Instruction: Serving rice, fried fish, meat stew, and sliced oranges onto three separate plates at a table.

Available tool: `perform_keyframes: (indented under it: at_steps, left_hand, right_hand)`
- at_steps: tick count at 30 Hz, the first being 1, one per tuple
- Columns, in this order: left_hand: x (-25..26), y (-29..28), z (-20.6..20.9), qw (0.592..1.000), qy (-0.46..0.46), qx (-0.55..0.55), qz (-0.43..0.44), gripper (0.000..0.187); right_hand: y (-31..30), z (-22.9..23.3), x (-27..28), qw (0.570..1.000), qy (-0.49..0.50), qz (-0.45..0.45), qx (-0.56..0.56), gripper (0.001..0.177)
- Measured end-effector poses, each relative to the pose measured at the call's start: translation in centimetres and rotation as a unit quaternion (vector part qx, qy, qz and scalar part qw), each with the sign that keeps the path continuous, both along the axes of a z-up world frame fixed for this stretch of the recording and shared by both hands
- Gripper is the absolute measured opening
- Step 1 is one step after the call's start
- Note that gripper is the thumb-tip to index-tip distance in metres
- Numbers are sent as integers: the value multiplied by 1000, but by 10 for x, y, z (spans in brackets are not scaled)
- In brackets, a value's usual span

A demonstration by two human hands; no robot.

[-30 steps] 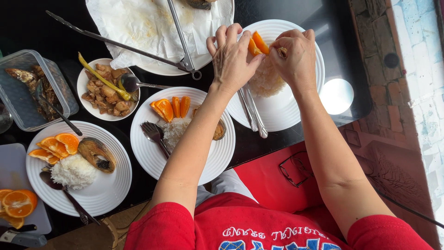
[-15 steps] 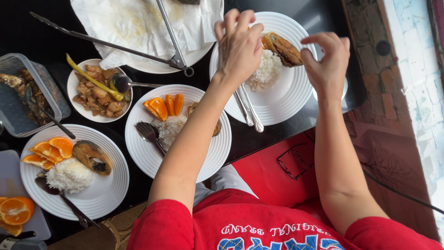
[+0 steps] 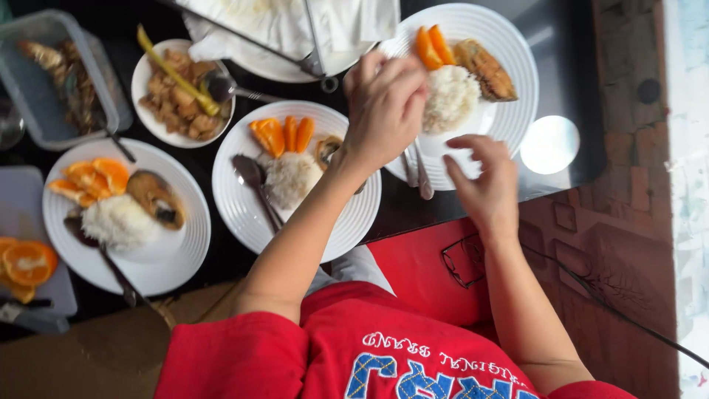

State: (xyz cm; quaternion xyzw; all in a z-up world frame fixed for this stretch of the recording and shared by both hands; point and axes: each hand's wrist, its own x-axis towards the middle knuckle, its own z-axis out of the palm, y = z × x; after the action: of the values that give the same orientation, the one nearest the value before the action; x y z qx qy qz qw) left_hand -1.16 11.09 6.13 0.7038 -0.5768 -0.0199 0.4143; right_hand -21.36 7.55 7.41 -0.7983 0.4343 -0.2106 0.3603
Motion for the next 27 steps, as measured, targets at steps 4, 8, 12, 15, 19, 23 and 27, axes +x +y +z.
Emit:
perform_keyframes:
  at_steps: [4, 8, 12, 15, 19, 23, 27]
  left_hand:
    - [2, 58, -3, 996, 59, 55, 49, 5]
    - [1, 114, 2, 989, 98, 70, 87, 1]
    - [17, 174, 3, 984, 137, 69, 91, 5]
    - [48, 227, 6, 985, 144, 52, 86, 7]
    - [92, 266, 9, 983, 172, 29, 58, 7]
    - [128, 294, 32, 984, 178, 24, 16, 7]
    - [149, 320, 43, 982, 187, 13, 10, 9]
  right_hand:
    - [31, 5, 28, 992, 18, 121, 36, 20]
    - [52, 16, 47, 988, 35, 136, 66, 17]
    - [70, 22, 71, 984, 8, 175, 29, 18]
    - [71, -8, 99, 980, -11, 188, -68, 24]
    - [54, -26, 181, 979, 46, 107, -165, 37]
    - [38, -72, 236, 947, 2, 69, -314, 63]
    - [45, -52, 277, 978, 74, 28, -192, 102]
